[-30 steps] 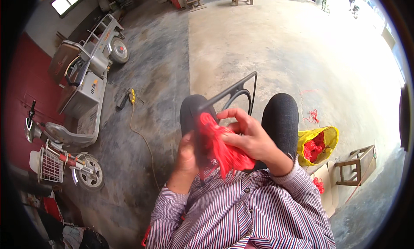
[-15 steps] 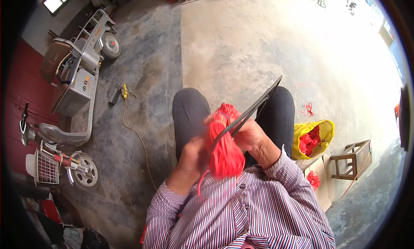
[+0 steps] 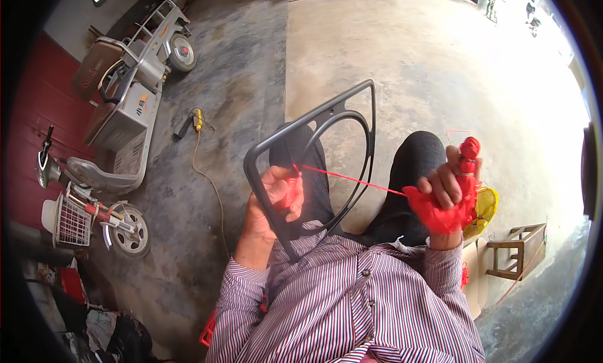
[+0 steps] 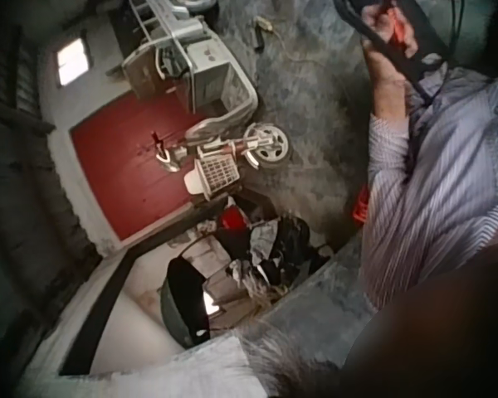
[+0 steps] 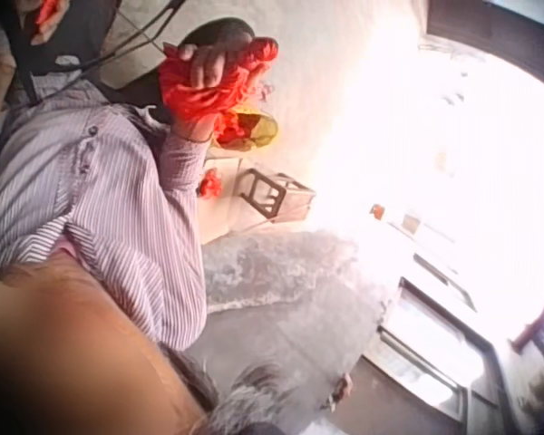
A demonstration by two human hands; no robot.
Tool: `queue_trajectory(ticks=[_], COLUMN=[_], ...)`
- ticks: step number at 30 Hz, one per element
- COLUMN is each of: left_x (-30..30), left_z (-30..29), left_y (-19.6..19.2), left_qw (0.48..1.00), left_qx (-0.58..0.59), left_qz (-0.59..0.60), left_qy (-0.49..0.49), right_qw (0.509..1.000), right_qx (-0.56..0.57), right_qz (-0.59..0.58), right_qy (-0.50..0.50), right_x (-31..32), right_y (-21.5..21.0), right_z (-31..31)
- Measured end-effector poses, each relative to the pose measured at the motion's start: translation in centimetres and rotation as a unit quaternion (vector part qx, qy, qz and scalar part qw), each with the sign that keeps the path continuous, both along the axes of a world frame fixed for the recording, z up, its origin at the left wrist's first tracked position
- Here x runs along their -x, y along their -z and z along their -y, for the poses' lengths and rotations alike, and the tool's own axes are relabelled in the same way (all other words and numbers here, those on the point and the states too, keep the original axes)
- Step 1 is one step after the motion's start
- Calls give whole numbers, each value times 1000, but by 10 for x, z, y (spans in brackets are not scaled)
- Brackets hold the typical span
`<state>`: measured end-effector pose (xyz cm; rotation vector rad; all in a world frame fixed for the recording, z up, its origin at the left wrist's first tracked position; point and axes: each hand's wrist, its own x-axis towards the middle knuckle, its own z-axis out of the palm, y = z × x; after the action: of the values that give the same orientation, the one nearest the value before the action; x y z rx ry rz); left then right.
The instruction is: The recorder is wrapping red plastic ribbon around a circular black frame.
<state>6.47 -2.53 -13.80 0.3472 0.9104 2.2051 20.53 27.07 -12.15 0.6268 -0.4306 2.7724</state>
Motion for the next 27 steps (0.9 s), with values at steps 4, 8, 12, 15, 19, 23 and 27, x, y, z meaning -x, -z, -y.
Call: queue_trajectory(ticks=[4,8,12,15,19,23,27], left_x=[3,3,2,-1,-13,-32,-27], left_z=[0,10,12,6,-7,-37,-38], left_y=[-12,-8,-12,-12,-9,-25,5], left_qw=[999,998,998,996,995,995,997], left_qx=[-13,-11,25,64,64,61,66], left_qz=[-23,-52,-28,-36,-21,47,-28], left_qy=[-18,-45,-44,-43,-69,-58,-21], right_qw=[991,982,993,921,947,892,756], right_qx=[-68,-84,-29,13,-121,-363,-589], right_qz=[90,139,107,367,298,268,235], right_qy=[77,96,36,134,-24,18,164], right_x=[-17,-25,-9,11,25,43,60], right_y=[-14,-8,41,64,5,-32,-27], right_z=[8,16,-13,-8,51,79,80])
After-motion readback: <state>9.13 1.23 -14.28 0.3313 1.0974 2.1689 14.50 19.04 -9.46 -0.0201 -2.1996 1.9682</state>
